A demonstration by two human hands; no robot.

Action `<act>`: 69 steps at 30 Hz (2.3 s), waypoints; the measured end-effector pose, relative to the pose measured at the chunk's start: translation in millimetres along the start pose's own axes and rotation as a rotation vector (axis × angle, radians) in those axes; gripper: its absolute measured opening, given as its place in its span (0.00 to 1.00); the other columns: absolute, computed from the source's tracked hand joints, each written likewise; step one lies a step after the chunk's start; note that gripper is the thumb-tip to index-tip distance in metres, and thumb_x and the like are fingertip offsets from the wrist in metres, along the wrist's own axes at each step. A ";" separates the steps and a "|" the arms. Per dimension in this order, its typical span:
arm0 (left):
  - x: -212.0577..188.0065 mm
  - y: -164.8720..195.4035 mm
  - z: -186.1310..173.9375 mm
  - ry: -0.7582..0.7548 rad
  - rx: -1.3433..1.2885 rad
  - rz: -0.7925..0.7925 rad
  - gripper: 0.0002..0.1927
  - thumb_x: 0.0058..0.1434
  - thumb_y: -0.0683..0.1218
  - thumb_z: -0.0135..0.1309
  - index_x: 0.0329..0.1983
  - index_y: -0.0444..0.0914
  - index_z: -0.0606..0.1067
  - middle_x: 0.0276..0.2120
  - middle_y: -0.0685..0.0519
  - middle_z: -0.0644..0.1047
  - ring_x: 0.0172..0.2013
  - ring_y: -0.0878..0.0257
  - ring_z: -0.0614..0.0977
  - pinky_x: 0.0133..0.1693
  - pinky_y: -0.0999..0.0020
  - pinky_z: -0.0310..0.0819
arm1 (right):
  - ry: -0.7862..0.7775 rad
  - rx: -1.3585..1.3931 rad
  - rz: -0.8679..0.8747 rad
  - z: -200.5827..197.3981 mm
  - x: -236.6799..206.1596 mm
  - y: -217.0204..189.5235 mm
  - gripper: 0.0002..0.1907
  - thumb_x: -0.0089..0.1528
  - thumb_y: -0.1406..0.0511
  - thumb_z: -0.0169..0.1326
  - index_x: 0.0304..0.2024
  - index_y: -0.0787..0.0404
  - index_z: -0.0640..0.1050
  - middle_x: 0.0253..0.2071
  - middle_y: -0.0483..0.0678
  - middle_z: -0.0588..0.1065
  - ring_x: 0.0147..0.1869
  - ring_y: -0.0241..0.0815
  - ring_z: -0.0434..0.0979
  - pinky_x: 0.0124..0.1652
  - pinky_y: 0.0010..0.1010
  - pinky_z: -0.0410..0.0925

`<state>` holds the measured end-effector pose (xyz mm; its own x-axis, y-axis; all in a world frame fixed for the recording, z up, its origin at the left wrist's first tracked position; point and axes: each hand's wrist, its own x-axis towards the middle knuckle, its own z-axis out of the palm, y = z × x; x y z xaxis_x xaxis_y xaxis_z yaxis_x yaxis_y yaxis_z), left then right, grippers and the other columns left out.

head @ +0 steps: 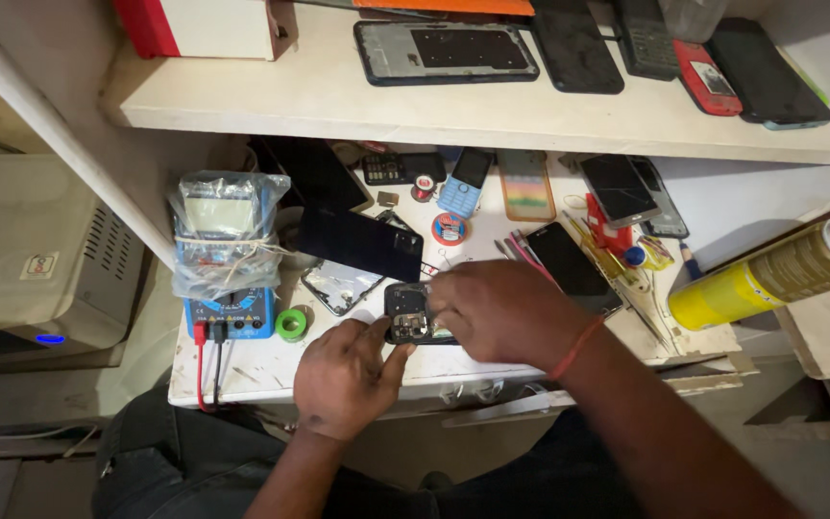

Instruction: The person repairs a disassembled smartphone on a cluttered workbench, using a screwdriver and pry tool to work on the internal components and battery area of the phone. They reposition the phone body and other phones on the bench while continuing to work on the device, then lift the phone at the end.

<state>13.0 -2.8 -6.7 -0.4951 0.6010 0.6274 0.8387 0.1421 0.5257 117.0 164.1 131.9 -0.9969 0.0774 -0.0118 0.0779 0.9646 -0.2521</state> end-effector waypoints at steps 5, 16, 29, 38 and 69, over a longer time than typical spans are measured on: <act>-0.4 -0.5 0.3 -0.035 -0.002 -0.034 0.19 0.52 0.53 0.68 0.41 0.37 0.81 0.29 0.50 0.78 0.29 0.51 0.81 0.32 0.56 0.75 | -0.161 -0.211 0.251 0.3 0.5 -2.0 0.16 0.62 0.51 0.55 0.35 0.55 0.79 0.33 0.51 0.79 0.40 0.54 0.80 0.41 0.48 0.71; 0.3 0.7 0.8 0.005 -0.011 -0.026 0.18 0.51 0.53 0.68 0.40 0.37 0.82 0.29 0.50 0.78 0.29 0.51 0.81 0.31 0.56 0.75 | -0.091 -0.152 0.172 -0.3 0.3 0.8 0.19 0.63 0.51 0.52 0.30 0.58 0.81 0.30 0.53 0.79 0.36 0.56 0.80 0.37 0.48 0.71; -0.4 -0.2 -0.1 0.005 -0.001 -0.009 0.18 0.52 0.52 0.68 0.40 0.38 0.82 0.27 0.51 0.77 0.28 0.52 0.81 0.30 0.57 0.75 | -0.066 -0.144 0.174 -3.4 -3.0 1.2 0.21 0.55 0.48 0.57 0.29 0.59 0.81 0.27 0.53 0.77 0.33 0.58 0.80 0.35 0.48 0.72; -0.3 -0.4 1.0 0.007 -0.002 -0.005 0.18 0.52 0.53 0.68 0.41 0.38 0.81 0.28 0.51 0.77 0.28 0.51 0.81 0.31 0.56 0.74 | -0.135 -0.073 0.190 -1.1 -0.5 2.9 0.17 0.58 0.52 0.57 0.34 0.57 0.82 0.30 0.54 0.79 0.37 0.56 0.81 0.39 0.47 0.71; 0.0 1.3 -0.8 -0.004 -0.014 -0.037 0.18 0.51 0.53 0.68 0.40 0.38 0.82 0.28 0.51 0.77 0.29 0.52 0.81 0.31 0.57 0.75 | 0.005 0.099 0.094 9.9 -3.9 4.0 0.07 0.56 0.61 0.58 0.33 0.55 0.83 0.33 0.48 0.80 0.38 0.52 0.80 0.39 0.43 0.71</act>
<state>14.0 -3.2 -5.6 -0.5245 0.5986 0.6055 0.8169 0.1533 0.5560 121.1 165.1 121.3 -0.9851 0.1681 -0.0352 0.1698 0.9235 -0.3439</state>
